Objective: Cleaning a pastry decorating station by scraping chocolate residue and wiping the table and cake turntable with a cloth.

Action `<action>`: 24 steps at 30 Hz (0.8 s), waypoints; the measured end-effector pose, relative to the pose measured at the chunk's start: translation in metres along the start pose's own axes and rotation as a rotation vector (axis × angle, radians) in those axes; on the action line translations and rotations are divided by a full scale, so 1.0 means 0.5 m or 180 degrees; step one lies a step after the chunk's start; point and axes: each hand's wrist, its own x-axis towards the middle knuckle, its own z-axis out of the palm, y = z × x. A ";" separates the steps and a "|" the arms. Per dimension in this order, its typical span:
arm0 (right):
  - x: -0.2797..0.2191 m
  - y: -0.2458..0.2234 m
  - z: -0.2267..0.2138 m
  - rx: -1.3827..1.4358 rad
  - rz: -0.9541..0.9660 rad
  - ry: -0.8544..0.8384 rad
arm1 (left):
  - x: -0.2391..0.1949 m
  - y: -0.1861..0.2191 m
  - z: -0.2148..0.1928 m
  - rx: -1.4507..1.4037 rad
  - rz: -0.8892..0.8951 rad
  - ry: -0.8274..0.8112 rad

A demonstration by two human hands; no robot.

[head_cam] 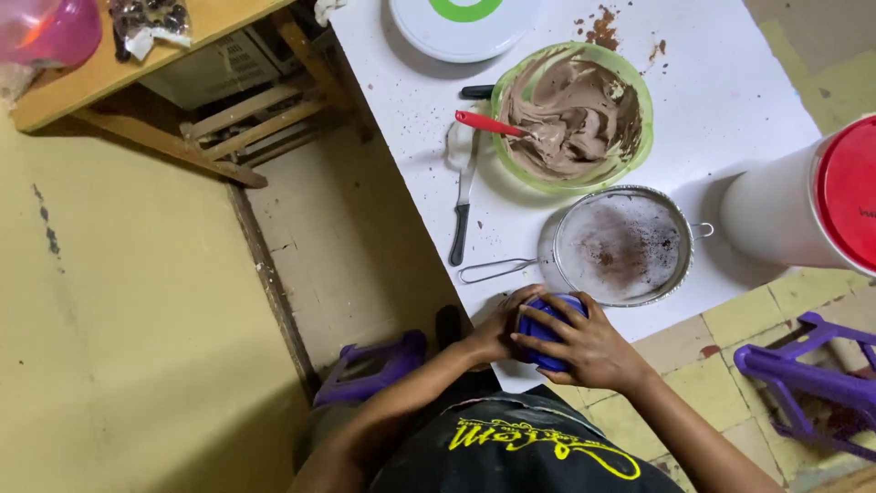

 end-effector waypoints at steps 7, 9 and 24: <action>-0.009 -0.098 0.052 -0.0635 0.1415 0.0476 | -0.001 -0.052 0.007 -0.0164 0.0323 -0.0053; -0.018 -0.125 0.050 -0.0658 0.1584 0.0498 | 0.006 -0.005 -0.008 -0.0195 0.0173 -0.0288; -0.076 -0.178 0.026 -0.1126 0.2484 0.0001 | 0.052 0.015 -0.064 0.0497 -0.0089 -0.1774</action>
